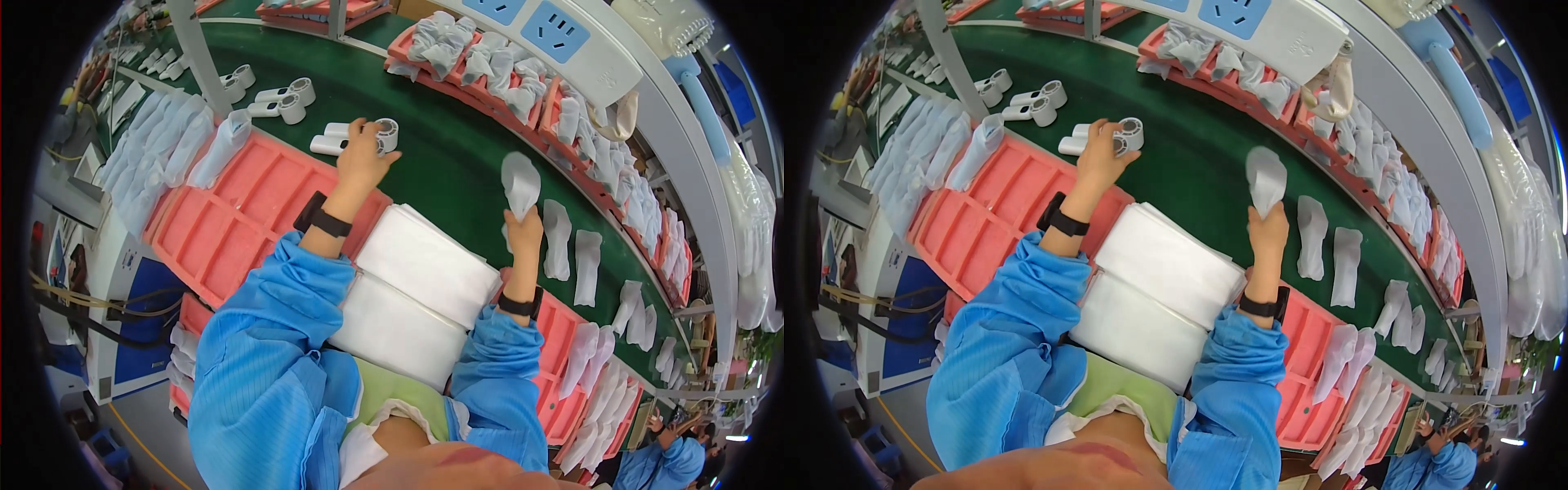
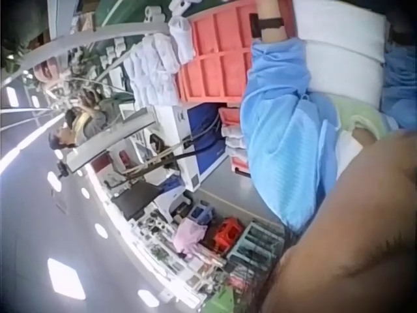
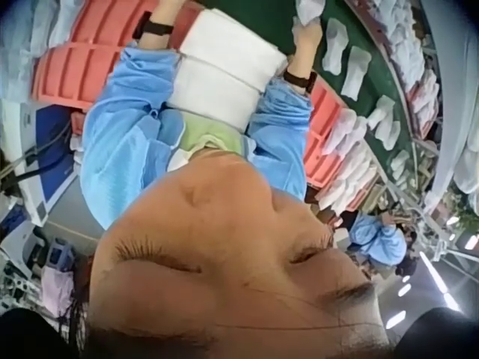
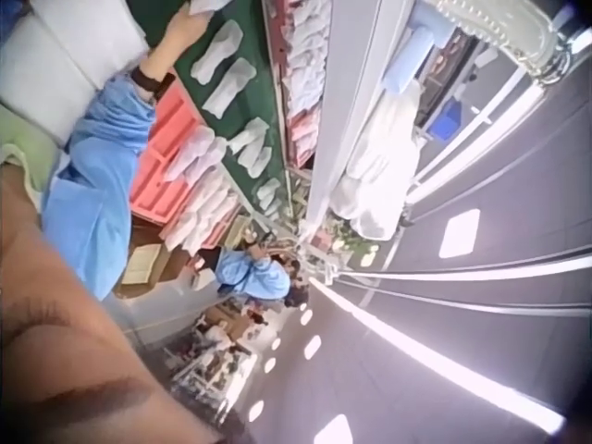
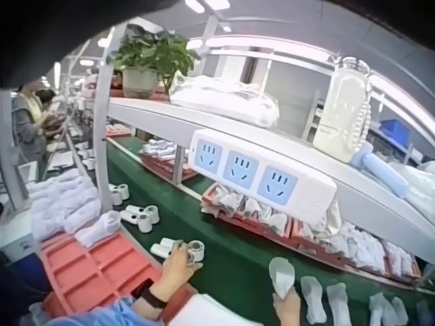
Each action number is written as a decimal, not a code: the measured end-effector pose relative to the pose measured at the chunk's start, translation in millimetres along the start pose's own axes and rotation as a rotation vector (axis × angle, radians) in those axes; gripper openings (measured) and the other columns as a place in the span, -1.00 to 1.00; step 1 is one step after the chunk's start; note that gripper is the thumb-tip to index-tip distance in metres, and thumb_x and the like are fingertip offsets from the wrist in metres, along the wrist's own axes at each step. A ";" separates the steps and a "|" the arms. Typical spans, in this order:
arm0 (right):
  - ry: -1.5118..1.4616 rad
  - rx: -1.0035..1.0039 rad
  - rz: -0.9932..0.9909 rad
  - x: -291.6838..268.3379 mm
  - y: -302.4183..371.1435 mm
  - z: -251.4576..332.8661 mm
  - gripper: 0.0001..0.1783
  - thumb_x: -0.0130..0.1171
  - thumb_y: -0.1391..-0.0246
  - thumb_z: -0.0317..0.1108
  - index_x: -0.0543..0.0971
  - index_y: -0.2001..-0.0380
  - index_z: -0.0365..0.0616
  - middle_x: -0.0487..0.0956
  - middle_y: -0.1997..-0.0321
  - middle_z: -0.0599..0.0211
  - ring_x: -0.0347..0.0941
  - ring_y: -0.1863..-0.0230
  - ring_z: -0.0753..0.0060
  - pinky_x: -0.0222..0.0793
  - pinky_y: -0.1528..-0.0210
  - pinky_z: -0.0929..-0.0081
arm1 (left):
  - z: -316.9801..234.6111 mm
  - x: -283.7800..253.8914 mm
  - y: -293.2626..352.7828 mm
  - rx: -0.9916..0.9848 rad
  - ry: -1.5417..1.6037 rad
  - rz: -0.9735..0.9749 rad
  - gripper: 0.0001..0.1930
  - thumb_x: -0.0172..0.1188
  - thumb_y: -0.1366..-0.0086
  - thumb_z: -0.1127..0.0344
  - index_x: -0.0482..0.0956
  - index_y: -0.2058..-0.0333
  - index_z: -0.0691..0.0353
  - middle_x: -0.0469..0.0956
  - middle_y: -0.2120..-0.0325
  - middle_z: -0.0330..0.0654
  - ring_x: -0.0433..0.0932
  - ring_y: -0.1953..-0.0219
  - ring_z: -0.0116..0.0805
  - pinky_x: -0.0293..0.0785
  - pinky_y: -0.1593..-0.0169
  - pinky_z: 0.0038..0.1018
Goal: The person picks up a handheld fan and a plastic bag, slides the fan into the bag, and wraps the bag around it. This process is repeated for several fans and bags.
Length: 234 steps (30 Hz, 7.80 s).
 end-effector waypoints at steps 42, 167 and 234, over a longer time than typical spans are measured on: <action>-0.749 -0.275 0.203 -182.5 95.8 52.5 -0.38 0.42 0.42 -0.48 0.49 0.12 -0.20 0.53 0.24 0.42 0.44 0.19 0.56 0.34 0.08 0.58 | -98.4 14.3 102.9 0.102 0.658 0.908 -0.85 0.25 -0.26 0.29 0.54 0.35 0.25 0.53 0.44 -0.34 0.39 0.50 -0.59 0.33 0.41 -0.64; -0.341 -0.548 -0.191 -65.2 79.8 128.1 -0.22 0.41 0.30 -0.56 0.39 -0.11 -0.25 0.44 0.09 0.09 0.47 0.09 0.13 0.43 0.10 0.36 | -129.8 -20.1 118.5 0.880 0.256 0.030 -0.62 0.33 0.04 0.57 0.63 0.18 0.14 0.51 0.39 -0.15 0.45 0.40 -0.25 0.39 0.28 -0.42; -0.342 -0.236 -0.449 -128.7 64.6 76.8 -0.39 0.50 0.30 -0.35 0.47 0.11 -0.23 0.61 0.28 0.16 0.56 0.29 0.29 0.47 0.27 0.40 | -100.4 52.8 163.0 0.663 0.066 0.704 -0.66 0.36 -0.03 0.30 0.52 0.20 0.16 0.45 0.35 -0.13 0.51 0.33 -0.15 0.47 0.27 -0.32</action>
Point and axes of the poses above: each hand's wrist, its own y-axis away from the middle knuckle, its own x-axis out of the palm, z = x × y, the point moved 2 cm from there along -y, towards the middle knuckle
